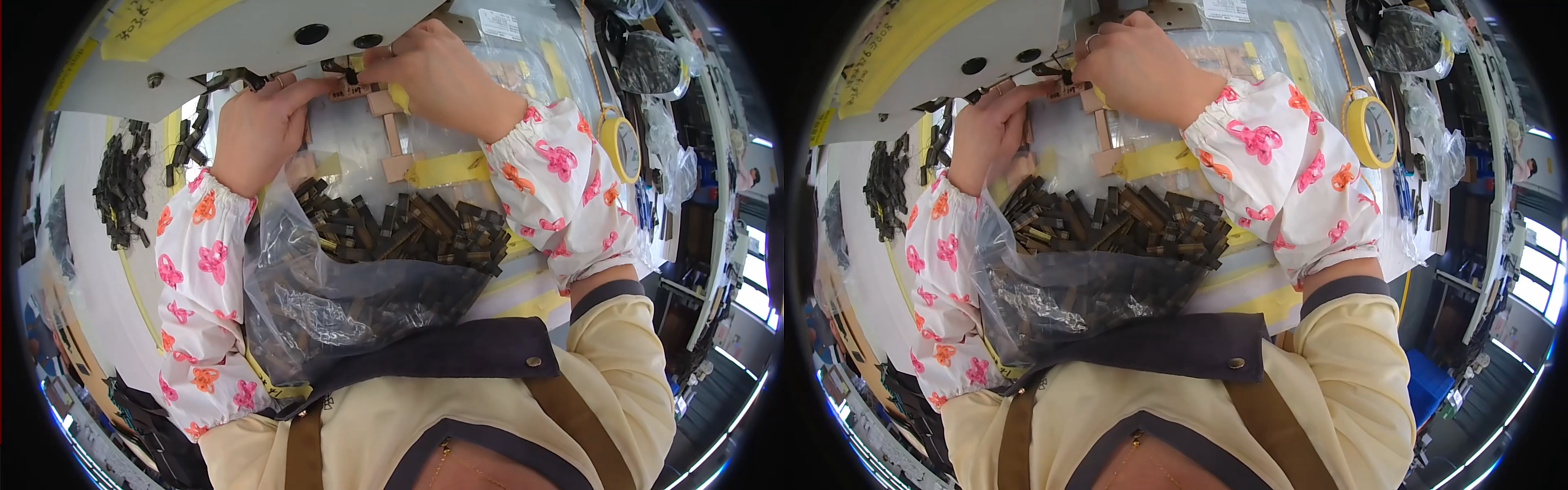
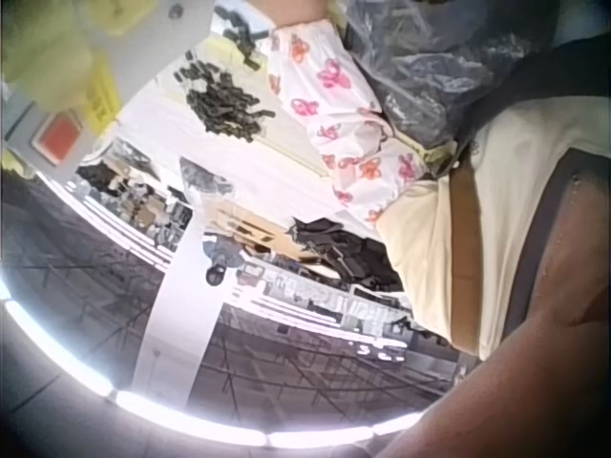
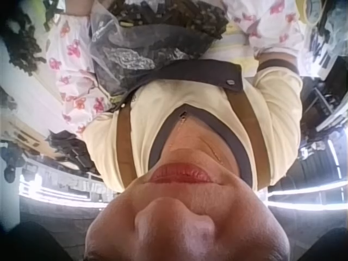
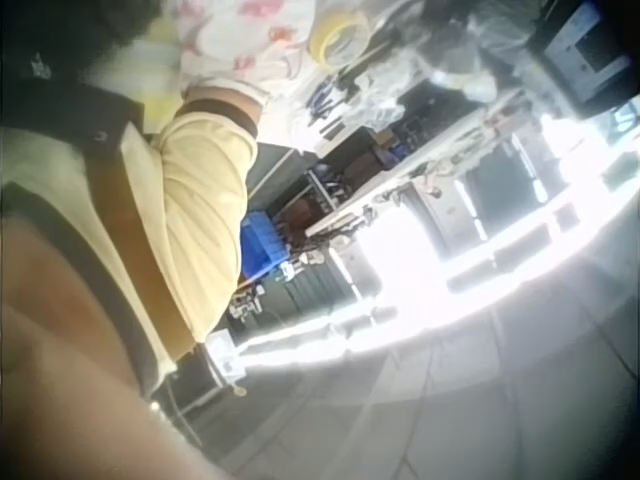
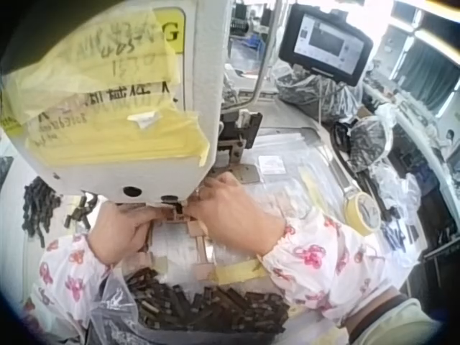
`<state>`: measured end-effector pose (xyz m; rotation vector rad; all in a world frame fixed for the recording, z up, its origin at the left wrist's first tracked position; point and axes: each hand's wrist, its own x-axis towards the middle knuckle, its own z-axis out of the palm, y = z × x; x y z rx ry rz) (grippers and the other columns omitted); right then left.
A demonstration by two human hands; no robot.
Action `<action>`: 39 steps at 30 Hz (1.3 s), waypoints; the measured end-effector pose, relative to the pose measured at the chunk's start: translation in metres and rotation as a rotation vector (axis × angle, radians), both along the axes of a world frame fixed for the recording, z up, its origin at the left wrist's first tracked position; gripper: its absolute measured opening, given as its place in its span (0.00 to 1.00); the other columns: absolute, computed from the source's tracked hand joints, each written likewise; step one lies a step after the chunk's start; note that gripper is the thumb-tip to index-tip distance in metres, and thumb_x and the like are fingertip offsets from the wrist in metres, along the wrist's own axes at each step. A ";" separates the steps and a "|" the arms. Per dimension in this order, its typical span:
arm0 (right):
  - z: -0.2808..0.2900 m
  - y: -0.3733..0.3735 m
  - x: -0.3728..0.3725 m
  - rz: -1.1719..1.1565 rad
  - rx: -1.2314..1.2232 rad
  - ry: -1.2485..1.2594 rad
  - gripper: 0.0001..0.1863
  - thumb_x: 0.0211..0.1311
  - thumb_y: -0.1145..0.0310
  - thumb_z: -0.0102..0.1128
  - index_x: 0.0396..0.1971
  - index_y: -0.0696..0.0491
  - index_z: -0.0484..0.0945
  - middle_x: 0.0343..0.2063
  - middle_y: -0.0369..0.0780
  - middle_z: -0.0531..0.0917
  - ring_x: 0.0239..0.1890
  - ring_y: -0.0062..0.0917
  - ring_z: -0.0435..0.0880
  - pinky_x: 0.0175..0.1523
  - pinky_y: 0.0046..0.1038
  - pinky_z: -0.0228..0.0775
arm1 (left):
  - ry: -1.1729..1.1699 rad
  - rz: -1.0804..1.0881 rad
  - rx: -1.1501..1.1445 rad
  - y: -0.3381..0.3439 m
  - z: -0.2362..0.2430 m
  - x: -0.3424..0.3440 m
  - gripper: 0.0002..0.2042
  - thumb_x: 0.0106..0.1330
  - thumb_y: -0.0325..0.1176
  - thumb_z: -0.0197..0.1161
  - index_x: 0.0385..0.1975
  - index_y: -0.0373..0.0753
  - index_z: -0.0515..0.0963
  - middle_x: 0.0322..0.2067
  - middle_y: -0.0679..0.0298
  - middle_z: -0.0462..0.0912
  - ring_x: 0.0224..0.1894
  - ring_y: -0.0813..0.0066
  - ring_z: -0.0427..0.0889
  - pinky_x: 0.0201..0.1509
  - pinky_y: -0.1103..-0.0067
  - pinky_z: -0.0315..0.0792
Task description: Feeding small leather components into an industrial stamping or sewing machine fixture.
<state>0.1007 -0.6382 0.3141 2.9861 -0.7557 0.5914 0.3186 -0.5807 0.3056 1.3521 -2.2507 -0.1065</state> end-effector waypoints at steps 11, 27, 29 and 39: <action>-0.003 0.001 -0.001 -0.019 -0.038 0.005 0.17 0.39 0.78 0.59 0.34 0.49 0.81 0.36 0.33 0.81 0.39 0.30 0.76 0.48 0.31 0.61 | -0.023 -0.006 -0.086 0.000 -0.002 -0.004 0.13 0.57 0.27 0.54 0.40 0.51 0.77 0.26 0.65 0.80 0.23 0.62 0.78 0.26 0.72 0.71; 0.013 0.071 -0.002 0.409 0.303 -0.170 0.06 0.44 0.70 0.55 0.25 0.51 0.76 0.32 0.34 0.76 0.38 0.26 0.74 0.44 0.29 0.62 | -0.066 0.421 0.049 0.030 -0.002 0.073 0.06 0.62 0.27 0.52 0.35 0.41 0.76 0.18 0.58 0.75 0.21 0.59 0.73 0.31 0.70 0.66; 0.015 0.079 0.001 0.412 0.296 -0.174 0.04 0.46 0.70 0.53 0.23 0.52 0.75 0.32 0.34 0.76 0.38 0.26 0.73 0.44 0.28 0.62 | -0.039 0.348 -0.054 0.037 -0.003 0.084 0.06 0.62 0.27 0.52 0.35 0.39 0.76 0.23 0.58 0.76 0.26 0.60 0.74 0.31 0.70 0.66; 0.010 0.066 0.002 0.364 0.454 -0.273 0.11 0.40 0.78 0.61 0.29 0.55 0.76 0.31 0.37 0.76 0.34 0.32 0.75 0.38 0.32 0.65 | -0.074 0.451 -0.151 0.039 0.008 0.101 0.10 0.58 0.25 0.55 0.39 0.39 0.76 0.40 0.58 0.77 0.41 0.61 0.74 0.45 0.71 0.67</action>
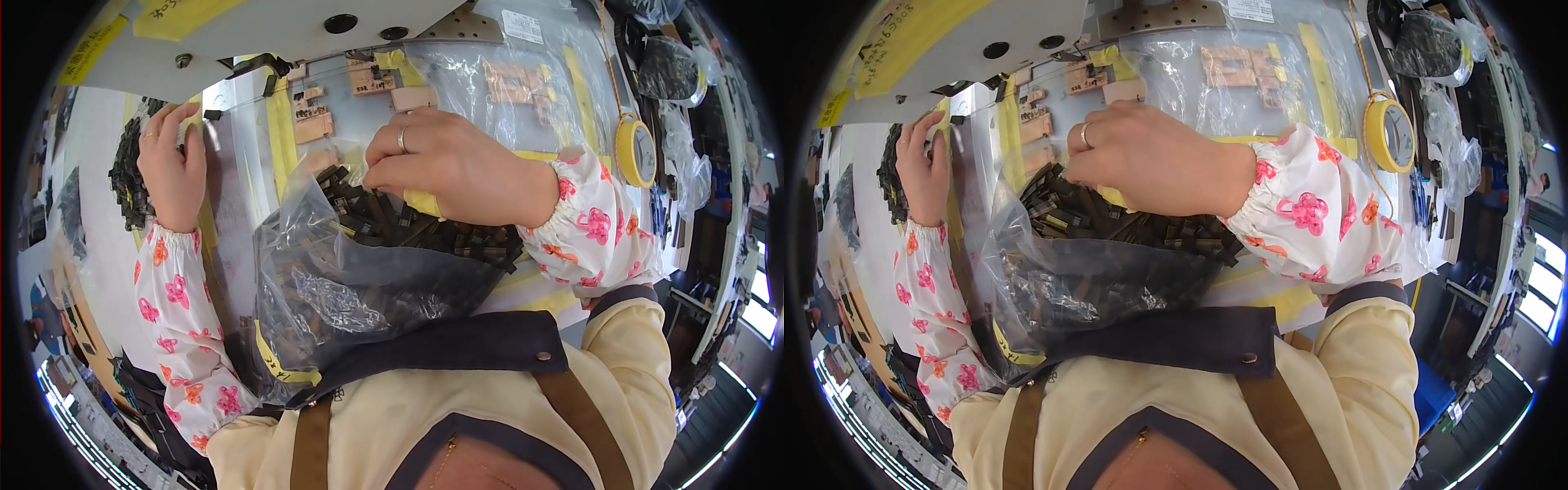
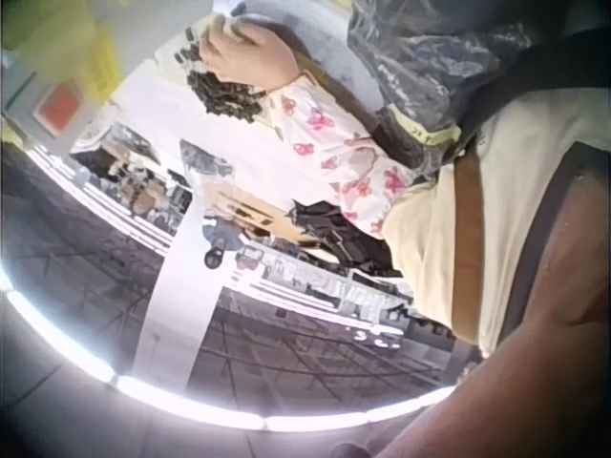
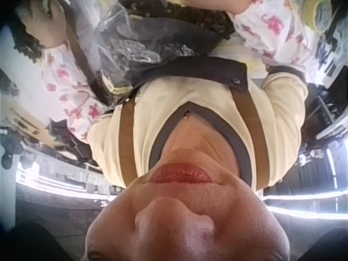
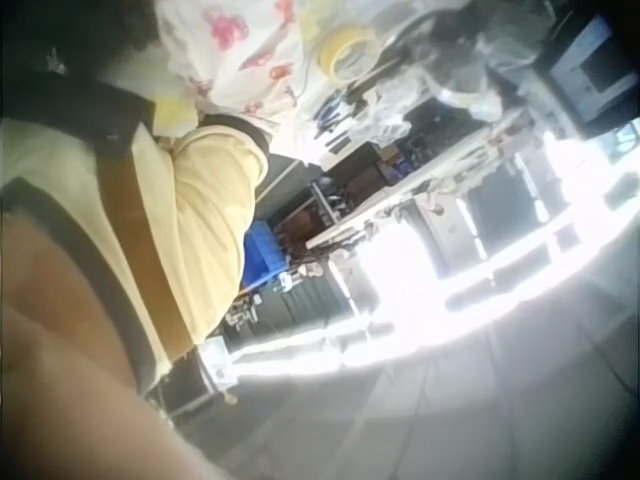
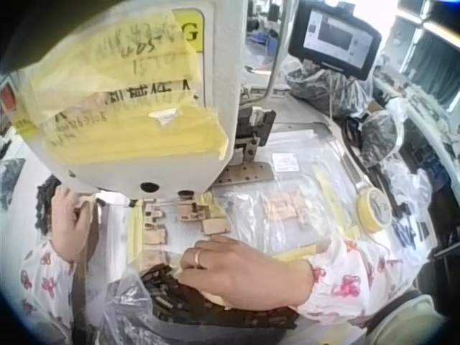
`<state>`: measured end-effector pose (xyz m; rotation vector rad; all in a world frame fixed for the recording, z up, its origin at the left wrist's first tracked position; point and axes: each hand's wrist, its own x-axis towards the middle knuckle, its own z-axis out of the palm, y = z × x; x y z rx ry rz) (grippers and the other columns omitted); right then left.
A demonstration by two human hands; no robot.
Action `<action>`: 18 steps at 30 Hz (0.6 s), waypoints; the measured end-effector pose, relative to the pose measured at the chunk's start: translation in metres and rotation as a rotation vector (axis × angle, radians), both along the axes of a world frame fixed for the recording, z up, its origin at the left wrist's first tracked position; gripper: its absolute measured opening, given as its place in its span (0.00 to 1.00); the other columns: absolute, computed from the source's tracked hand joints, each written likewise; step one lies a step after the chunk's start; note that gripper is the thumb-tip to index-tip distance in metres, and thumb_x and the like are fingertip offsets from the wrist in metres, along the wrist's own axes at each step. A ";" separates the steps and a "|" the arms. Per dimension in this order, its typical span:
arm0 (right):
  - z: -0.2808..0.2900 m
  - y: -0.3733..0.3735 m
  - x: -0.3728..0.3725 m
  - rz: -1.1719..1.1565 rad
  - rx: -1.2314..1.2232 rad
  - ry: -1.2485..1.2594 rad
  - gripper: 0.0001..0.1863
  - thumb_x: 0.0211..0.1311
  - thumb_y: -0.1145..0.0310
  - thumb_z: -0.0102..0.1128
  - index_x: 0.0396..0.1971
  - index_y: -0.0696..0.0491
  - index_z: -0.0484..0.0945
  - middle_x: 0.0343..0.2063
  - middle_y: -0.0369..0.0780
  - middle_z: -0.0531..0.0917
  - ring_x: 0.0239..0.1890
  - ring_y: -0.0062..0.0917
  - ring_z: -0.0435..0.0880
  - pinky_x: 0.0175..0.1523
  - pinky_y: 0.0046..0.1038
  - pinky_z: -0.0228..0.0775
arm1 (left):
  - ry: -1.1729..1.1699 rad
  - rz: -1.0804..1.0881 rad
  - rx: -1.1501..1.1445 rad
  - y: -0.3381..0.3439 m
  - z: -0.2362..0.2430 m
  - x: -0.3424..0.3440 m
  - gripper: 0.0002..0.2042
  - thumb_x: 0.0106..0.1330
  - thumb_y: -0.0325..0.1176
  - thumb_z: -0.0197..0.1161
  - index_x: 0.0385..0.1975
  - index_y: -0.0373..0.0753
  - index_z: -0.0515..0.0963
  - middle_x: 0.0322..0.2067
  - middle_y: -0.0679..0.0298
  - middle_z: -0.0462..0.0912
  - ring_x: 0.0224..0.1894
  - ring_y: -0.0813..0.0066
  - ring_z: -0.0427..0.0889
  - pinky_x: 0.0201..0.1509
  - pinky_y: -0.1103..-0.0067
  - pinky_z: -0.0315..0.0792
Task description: Feeding small leather components into an industrial stamping or sewing machine fixture.
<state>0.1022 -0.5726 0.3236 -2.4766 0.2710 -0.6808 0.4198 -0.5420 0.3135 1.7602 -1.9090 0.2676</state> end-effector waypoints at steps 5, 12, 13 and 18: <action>-0.009 0.004 0.017 -0.008 0.026 -0.016 0.08 0.43 0.76 0.60 0.27 0.54 0.75 0.28 0.37 0.75 0.33 0.32 0.74 0.37 0.33 0.65 | 0.072 -0.363 0.088 -0.024 0.003 -0.072 0.11 0.58 0.27 0.56 0.40 0.35 0.75 0.36 0.51 0.77 0.38 0.52 0.74 0.43 0.69 0.67; -0.005 0.009 0.026 -0.109 -0.056 0.192 0.07 0.44 0.71 0.60 0.27 0.54 0.77 0.27 0.40 0.79 0.36 0.33 0.78 0.40 0.35 0.67 | 0.104 -0.392 0.165 -0.044 -0.017 -0.108 0.11 0.61 0.32 0.56 0.41 0.34 0.74 0.34 0.50 0.79 0.35 0.51 0.79 0.36 0.72 0.72; -0.003 0.007 0.023 -0.104 -0.023 0.148 0.07 0.44 0.71 0.59 0.27 0.54 0.77 0.25 0.41 0.79 0.35 0.34 0.78 0.39 0.35 0.68 | 0.119 -0.395 0.140 -0.044 -0.017 -0.109 0.11 0.61 0.32 0.56 0.40 0.34 0.74 0.34 0.51 0.79 0.35 0.52 0.79 0.37 0.72 0.72; 0.030 -0.023 -0.003 -0.125 0.184 0.236 0.06 0.46 0.74 0.58 0.23 0.57 0.70 0.22 0.40 0.77 0.25 0.36 0.76 0.31 0.31 0.67 | 0.159 -0.400 0.096 -0.046 -0.024 -0.101 0.10 0.61 0.31 0.56 0.39 0.34 0.75 0.34 0.53 0.79 0.35 0.53 0.78 0.37 0.71 0.72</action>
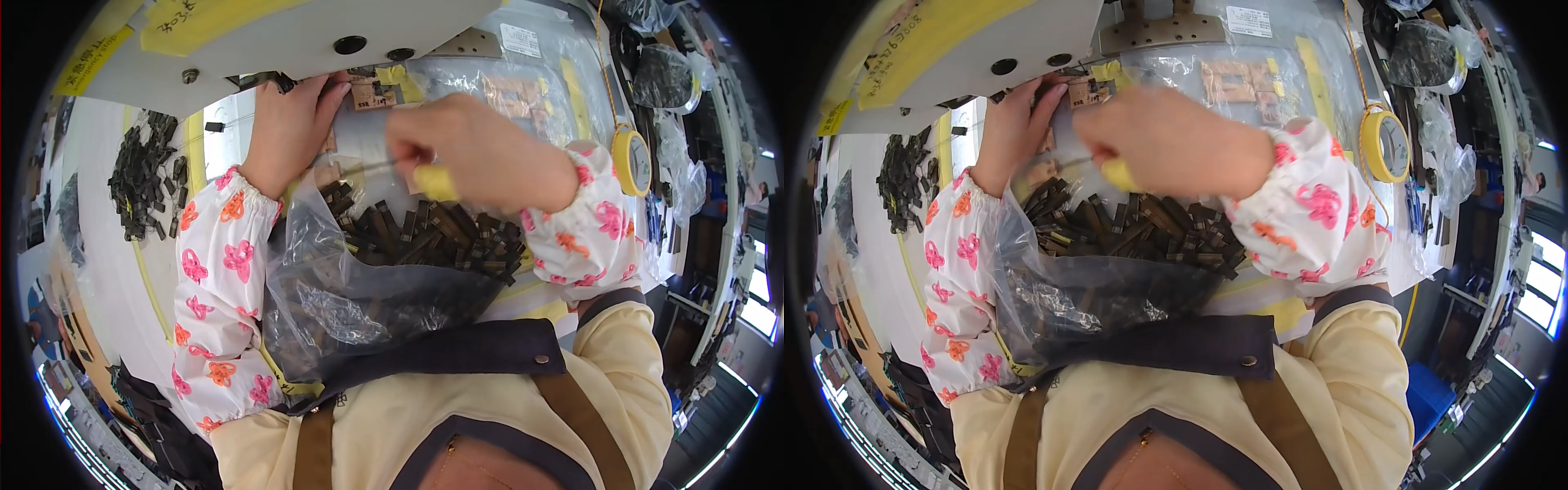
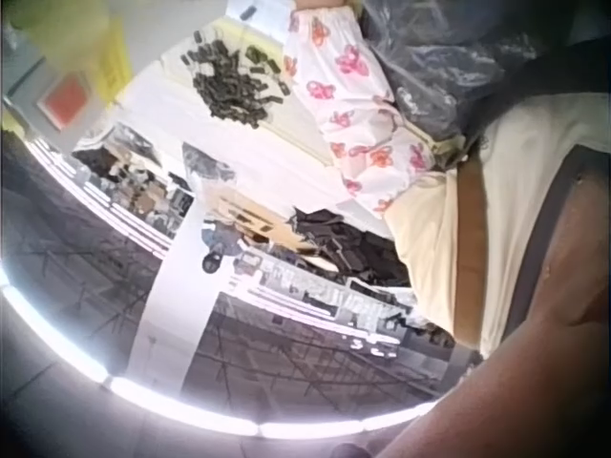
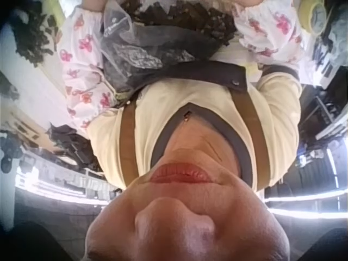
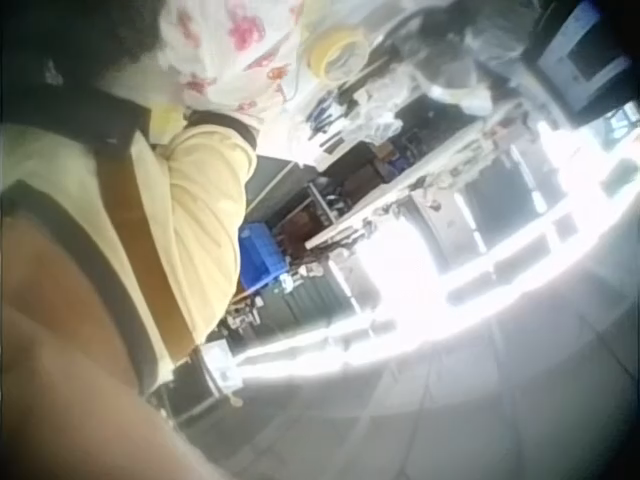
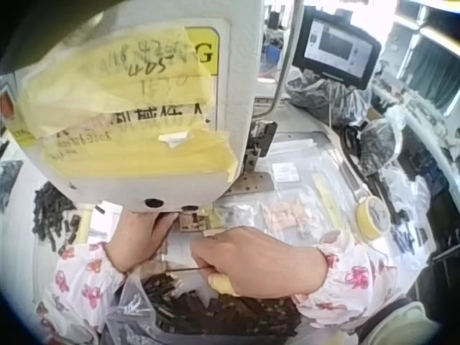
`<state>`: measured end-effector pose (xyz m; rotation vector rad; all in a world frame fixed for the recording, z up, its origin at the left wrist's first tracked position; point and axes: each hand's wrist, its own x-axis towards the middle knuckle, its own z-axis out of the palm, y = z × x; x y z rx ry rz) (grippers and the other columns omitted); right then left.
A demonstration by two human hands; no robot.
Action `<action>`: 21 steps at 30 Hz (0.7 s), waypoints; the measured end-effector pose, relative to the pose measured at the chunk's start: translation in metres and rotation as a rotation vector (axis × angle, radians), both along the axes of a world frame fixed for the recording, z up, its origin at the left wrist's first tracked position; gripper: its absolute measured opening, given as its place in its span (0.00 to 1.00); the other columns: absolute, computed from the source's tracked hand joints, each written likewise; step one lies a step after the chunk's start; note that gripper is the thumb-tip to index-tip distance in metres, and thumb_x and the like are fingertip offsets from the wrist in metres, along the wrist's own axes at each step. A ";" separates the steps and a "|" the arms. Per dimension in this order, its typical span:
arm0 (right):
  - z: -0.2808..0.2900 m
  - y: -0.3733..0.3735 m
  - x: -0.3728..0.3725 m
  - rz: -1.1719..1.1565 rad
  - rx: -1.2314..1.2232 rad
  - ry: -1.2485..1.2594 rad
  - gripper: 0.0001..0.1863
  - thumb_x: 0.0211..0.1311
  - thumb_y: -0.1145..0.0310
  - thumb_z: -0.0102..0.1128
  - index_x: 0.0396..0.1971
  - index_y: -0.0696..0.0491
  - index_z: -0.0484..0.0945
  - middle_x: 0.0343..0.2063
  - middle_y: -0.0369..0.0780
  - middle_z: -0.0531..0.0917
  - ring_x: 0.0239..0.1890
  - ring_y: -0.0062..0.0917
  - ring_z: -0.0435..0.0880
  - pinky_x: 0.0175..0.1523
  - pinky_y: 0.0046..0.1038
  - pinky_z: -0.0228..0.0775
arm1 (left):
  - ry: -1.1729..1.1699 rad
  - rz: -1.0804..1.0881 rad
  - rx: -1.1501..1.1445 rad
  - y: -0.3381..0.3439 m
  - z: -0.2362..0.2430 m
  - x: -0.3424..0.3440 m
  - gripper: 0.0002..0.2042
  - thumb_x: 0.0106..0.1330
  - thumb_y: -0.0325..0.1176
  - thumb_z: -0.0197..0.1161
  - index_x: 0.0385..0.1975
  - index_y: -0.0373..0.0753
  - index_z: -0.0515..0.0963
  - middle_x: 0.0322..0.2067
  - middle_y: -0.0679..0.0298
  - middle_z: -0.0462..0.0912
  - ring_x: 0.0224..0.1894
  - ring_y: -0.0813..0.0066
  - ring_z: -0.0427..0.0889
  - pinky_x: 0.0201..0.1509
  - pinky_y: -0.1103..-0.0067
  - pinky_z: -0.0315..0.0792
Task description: Feeding small leather components into an industrial stamping or sewing machine fixture.
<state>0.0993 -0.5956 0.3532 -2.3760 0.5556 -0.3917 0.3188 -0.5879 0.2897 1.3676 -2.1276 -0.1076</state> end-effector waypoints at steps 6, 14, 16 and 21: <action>-0.018 -0.036 -0.023 -0.308 -0.008 -0.081 0.08 0.48 0.75 0.59 0.28 0.59 0.72 0.21 0.42 0.78 0.22 0.33 0.76 0.29 0.28 0.67 | 0.155 -0.034 -0.028 -0.002 0.001 -0.010 0.06 0.61 0.29 0.55 0.35 0.36 0.75 0.26 0.57 0.80 0.30 0.53 0.77 0.35 0.66 0.69; -0.037 -0.044 -0.020 -0.167 -0.290 -0.099 0.06 0.45 0.77 0.55 0.27 0.57 0.73 0.25 0.43 0.76 0.30 0.43 0.76 0.34 0.37 0.68 | 0.010 0.013 -0.026 0.004 0.007 -0.002 0.08 0.62 0.28 0.55 0.39 0.37 0.77 0.24 0.56 0.79 0.20 0.62 0.77 0.24 0.77 0.69; -0.036 -0.044 -0.019 -0.163 -0.288 -0.107 0.06 0.44 0.78 0.55 0.26 0.57 0.73 0.26 0.43 0.77 0.31 0.43 0.76 0.35 0.37 0.69 | 0.039 0.005 -0.019 0.005 0.006 -0.001 0.08 0.62 0.28 0.55 0.39 0.37 0.77 0.23 0.56 0.79 0.19 0.64 0.77 0.23 0.78 0.69; -0.034 -0.047 -0.021 -0.151 -0.264 -0.103 0.06 0.43 0.80 0.56 0.26 0.59 0.76 0.27 0.44 0.77 0.32 0.42 0.77 0.37 0.36 0.70 | 0.079 0.017 0.054 0.007 0.009 -0.005 0.08 0.61 0.30 0.55 0.37 0.39 0.78 0.24 0.57 0.81 0.21 0.60 0.78 0.23 0.73 0.71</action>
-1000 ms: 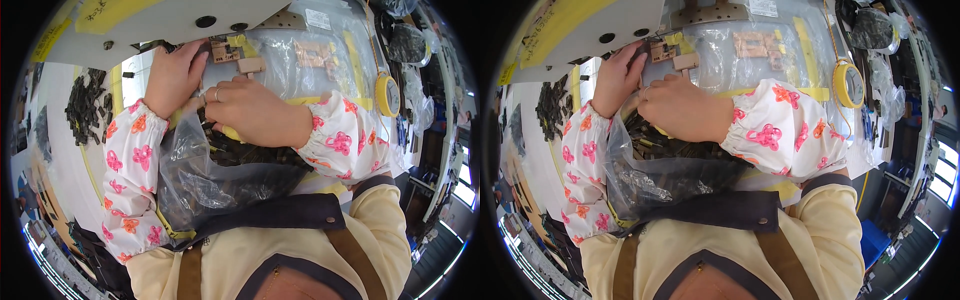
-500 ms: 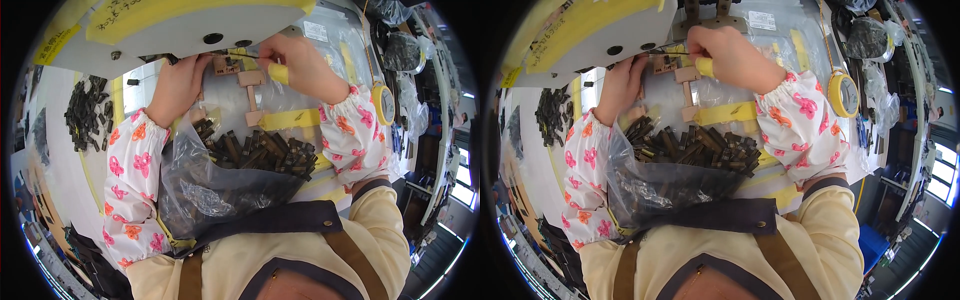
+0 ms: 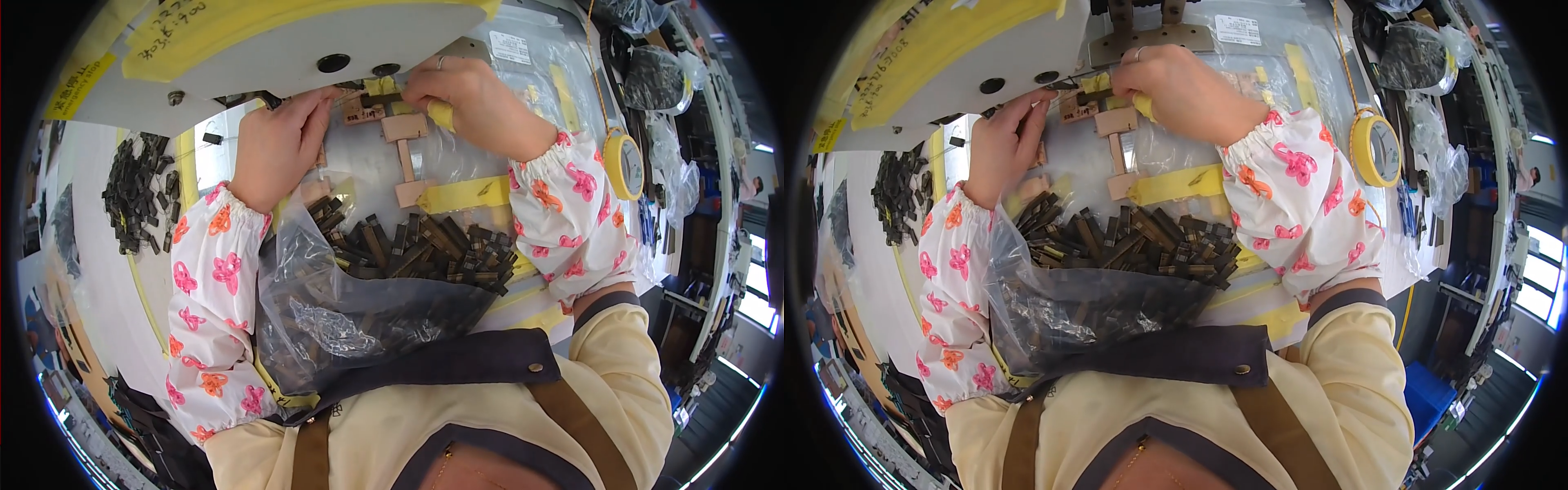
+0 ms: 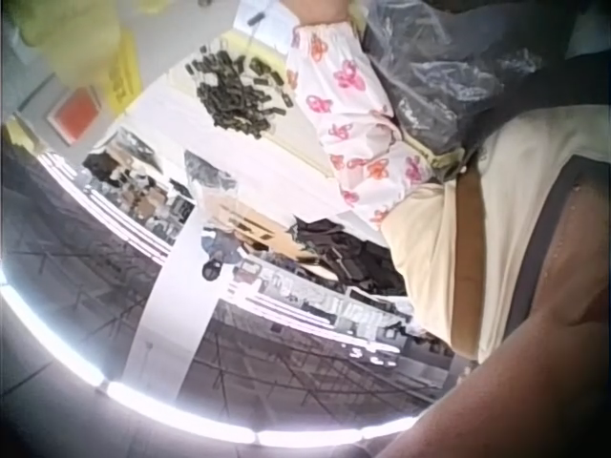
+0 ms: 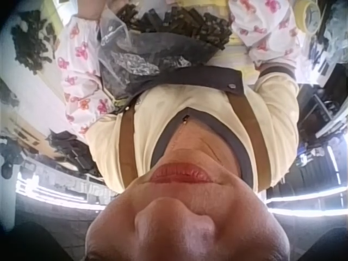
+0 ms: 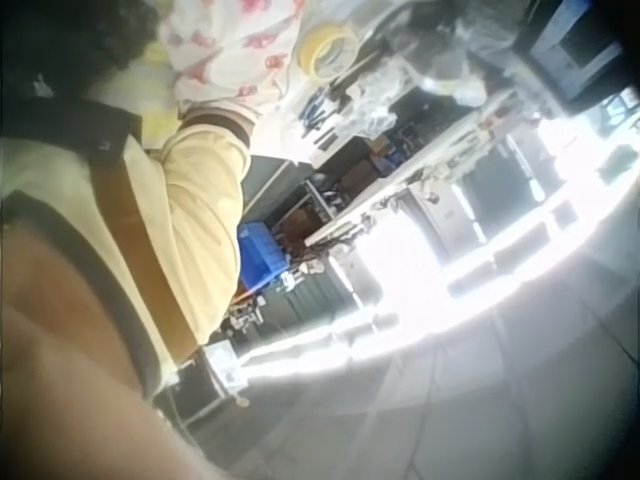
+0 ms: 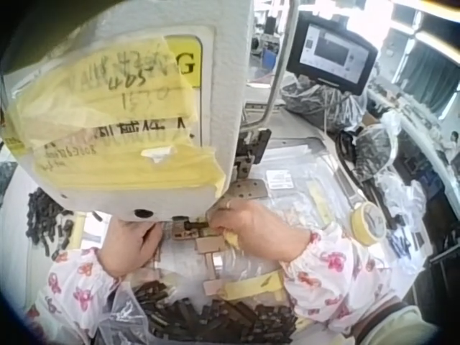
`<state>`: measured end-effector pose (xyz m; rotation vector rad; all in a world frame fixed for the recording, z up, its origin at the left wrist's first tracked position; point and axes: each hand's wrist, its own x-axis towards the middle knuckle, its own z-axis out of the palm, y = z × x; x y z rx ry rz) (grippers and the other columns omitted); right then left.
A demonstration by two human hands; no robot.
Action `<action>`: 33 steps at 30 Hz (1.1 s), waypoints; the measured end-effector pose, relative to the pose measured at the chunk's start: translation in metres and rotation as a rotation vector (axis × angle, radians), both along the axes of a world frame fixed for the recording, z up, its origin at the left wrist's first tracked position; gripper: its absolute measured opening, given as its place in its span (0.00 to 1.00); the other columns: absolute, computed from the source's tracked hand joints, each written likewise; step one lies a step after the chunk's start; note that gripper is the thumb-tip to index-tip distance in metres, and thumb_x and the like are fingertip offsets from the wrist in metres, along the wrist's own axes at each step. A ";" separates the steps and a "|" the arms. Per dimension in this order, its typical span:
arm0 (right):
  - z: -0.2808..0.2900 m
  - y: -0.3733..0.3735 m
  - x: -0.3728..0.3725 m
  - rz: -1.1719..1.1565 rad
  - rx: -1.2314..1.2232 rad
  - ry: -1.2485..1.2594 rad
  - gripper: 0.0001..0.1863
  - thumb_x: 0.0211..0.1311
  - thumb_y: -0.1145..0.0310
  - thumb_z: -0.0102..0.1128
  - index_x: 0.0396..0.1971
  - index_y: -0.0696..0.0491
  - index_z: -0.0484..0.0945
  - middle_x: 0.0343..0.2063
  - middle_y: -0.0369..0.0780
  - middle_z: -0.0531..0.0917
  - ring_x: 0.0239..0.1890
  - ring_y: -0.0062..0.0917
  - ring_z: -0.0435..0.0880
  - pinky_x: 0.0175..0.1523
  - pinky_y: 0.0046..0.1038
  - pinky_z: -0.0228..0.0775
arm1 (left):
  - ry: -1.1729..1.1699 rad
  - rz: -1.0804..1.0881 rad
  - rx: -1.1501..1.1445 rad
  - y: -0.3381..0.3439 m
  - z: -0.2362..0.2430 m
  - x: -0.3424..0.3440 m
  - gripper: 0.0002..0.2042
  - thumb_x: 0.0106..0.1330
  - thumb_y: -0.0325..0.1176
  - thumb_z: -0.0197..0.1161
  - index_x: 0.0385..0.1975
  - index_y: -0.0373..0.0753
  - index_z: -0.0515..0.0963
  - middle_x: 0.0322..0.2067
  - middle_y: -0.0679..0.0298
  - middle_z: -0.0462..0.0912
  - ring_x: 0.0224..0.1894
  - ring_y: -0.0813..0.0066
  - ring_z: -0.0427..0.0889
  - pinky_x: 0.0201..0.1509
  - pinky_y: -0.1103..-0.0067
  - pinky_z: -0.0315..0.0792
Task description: Feeding small leather components into an industrial stamping or sewing machine fixture.
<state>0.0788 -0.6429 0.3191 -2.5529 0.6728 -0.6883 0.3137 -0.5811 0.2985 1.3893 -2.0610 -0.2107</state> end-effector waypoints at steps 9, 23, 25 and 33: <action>-0.004 -0.001 0.003 -0.006 -0.023 -0.047 0.07 0.43 0.80 0.57 0.26 0.59 0.77 0.29 0.44 0.78 0.33 0.41 0.77 0.39 0.35 0.71 | -0.021 -0.122 -0.007 0.000 0.003 0.000 0.13 0.56 0.28 0.56 0.41 0.47 0.77 0.27 0.62 0.80 0.22 0.62 0.79 0.23 0.75 0.72; -0.012 0.013 0.026 -0.152 -0.052 -0.036 0.07 0.44 0.77 0.56 0.27 0.55 0.79 0.27 0.44 0.79 0.32 0.41 0.77 0.36 0.37 0.70 | -0.161 -0.114 -0.118 0.003 0.002 -0.001 0.15 0.51 0.26 0.58 0.38 0.52 0.78 0.19 0.66 0.72 0.21 0.67 0.76 0.22 0.74 0.70; -0.013 0.011 0.024 -0.129 -0.076 -0.055 0.08 0.43 0.77 0.56 0.27 0.55 0.79 0.27 0.44 0.79 0.32 0.41 0.77 0.36 0.37 0.70 | -0.151 -0.119 -0.120 0.003 0.003 -0.003 0.14 0.51 0.26 0.58 0.38 0.52 0.78 0.19 0.66 0.72 0.21 0.67 0.75 0.22 0.74 0.70; -0.011 0.010 0.020 -0.088 -0.149 -0.066 0.09 0.42 0.78 0.56 0.27 0.54 0.81 0.29 0.41 0.79 0.35 0.37 0.77 0.38 0.35 0.71 | -0.127 -0.113 -0.094 0.003 0.005 -0.003 0.13 0.51 0.25 0.57 0.36 0.50 0.78 0.19 0.67 0.74 0.22 0.67 0.76 0.22 0.74 0.70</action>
